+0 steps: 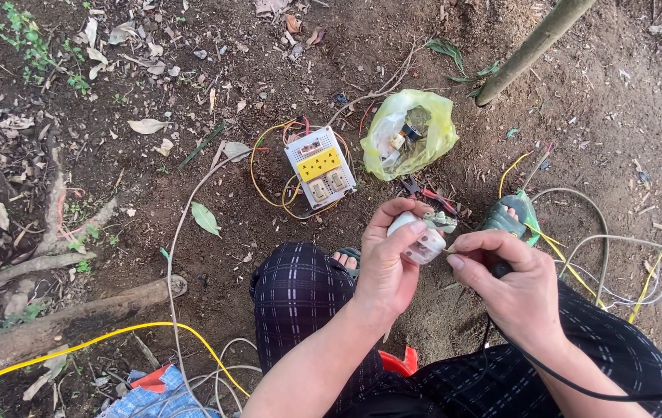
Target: The person sits on the ground outdoors and repairs a white electrical plug. They use pliers to strip the wire insulation and a screwdriver to tighten the internal screws, connecting the wires to the terminals.
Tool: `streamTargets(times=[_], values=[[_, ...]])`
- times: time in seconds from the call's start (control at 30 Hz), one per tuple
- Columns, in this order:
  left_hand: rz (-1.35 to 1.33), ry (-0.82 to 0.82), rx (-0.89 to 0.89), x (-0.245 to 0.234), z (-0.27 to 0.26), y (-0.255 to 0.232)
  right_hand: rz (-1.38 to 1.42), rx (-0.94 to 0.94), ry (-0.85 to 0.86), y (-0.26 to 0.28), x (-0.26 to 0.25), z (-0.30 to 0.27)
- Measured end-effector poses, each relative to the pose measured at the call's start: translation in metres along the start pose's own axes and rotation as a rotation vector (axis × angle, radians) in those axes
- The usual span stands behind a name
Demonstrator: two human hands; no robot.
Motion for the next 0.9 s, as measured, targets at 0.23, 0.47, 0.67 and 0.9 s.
streamTargets(times=[0.23,0.47,0.67,0.9], values=[[0.037,0.025,0.037,0.000,0.001,-0.002,-0.086,-0.063,0.036,0.015,0.007,0.001],[0.089,0.000,0.061,-0.003,0.001,-0.003,-0.025,0.058,0.044,0.002,0.008,0.003],[0.077,0.002,0.065,-0.001,0.000,-0.005,0.172,0.218,0.028,-0.016,0.009,0.004],[0.083,-0.004,0.056,-0.001,0.000,-0.004,0.193,0.215,0.018,-0.018,0.009,0.004]])
Point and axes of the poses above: each hand's wrist, its own z-axis towards the middle knuckle, its own x-axis out of the palm, y = z × x, the point moved 9 cm from there along z, towards the middle knuckle, and after that the axes turned 1 degree about z, right-handed, at the moved point
